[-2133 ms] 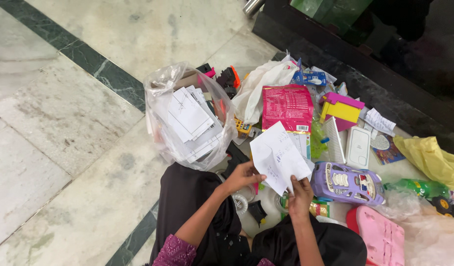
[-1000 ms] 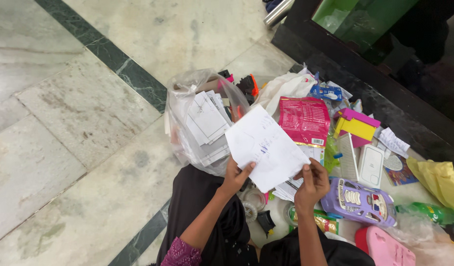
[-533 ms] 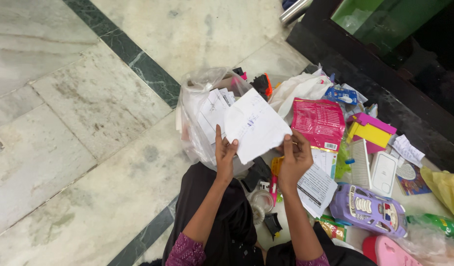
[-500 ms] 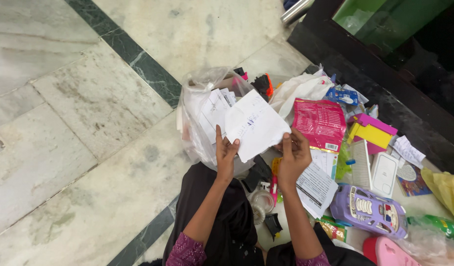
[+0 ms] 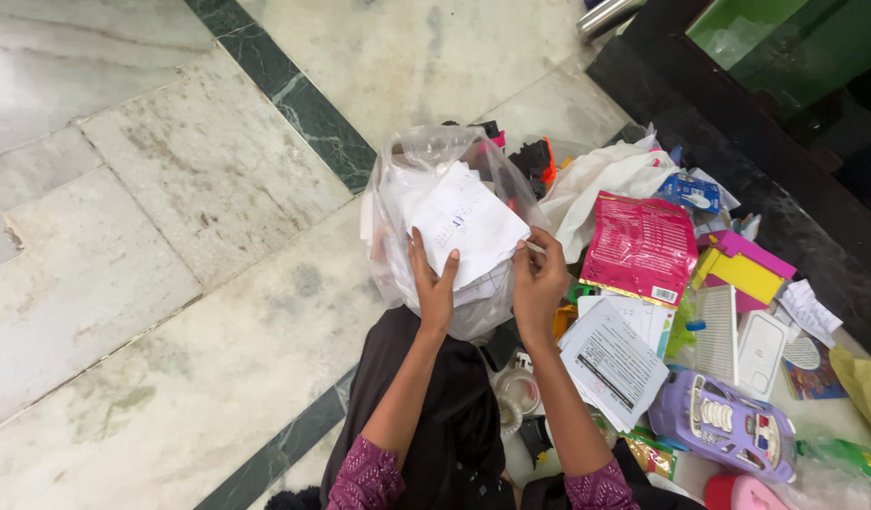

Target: The person sits on the floor and sorts through a pile of paper items, including printed sheets, booklets, and cards. They pick up each item, briefly flip through or inspect it, and place it into a plastic bag.

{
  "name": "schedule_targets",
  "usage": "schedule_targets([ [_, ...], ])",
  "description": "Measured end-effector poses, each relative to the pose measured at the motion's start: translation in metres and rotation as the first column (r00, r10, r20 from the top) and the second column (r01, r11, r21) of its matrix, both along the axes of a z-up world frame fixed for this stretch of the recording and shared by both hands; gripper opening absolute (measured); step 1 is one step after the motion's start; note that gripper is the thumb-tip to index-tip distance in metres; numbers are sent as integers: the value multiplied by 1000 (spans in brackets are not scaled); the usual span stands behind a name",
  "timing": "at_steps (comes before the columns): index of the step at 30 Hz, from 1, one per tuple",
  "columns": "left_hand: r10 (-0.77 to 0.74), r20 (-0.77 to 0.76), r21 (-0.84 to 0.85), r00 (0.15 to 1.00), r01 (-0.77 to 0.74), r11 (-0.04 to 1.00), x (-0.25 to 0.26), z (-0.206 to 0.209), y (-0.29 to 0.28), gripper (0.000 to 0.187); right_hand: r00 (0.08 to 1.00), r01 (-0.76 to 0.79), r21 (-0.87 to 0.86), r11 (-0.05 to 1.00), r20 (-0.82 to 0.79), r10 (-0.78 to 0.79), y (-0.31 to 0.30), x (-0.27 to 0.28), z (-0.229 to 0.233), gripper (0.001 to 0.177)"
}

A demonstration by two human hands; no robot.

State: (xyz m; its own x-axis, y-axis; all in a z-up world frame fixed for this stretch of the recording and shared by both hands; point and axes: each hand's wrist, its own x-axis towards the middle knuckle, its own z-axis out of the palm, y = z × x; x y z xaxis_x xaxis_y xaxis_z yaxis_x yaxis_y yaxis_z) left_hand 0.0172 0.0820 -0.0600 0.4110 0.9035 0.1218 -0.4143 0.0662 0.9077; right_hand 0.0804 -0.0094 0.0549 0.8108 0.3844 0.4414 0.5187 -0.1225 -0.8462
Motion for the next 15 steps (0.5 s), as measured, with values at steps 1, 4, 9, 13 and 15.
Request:
schedule_targets([
  [1, -4, -63, 54, 998, 7, 999, 0, -3, 4, 84, 998, 21, -93, 995, 66, -15, 1, 2, -2, 29],
  [4, 50, -215, 235, 975, 2, 972, 1, -11, 14, 86, 991, -1, -358, 934, 125, 49, 6, 10, -10, 32],
  [9, 238, -434, 493, 869, 7, 870, 2, -11, 12, 85, 932, 104, -591, 800, 338, 128, 3, 5, -30, 54],
  [13, 281, -590, 494, 757, 63, 867, 2, -6, 7, 79, 971, 128, -768, 628, 225, 77, -4, 2, -28, 73],
  [15, 312, -604, 518, 734, 64, 853, 3, -5, 6, 76, 979, 156, -789, 594, 203, 13, -10, 1, -24, 73],
])
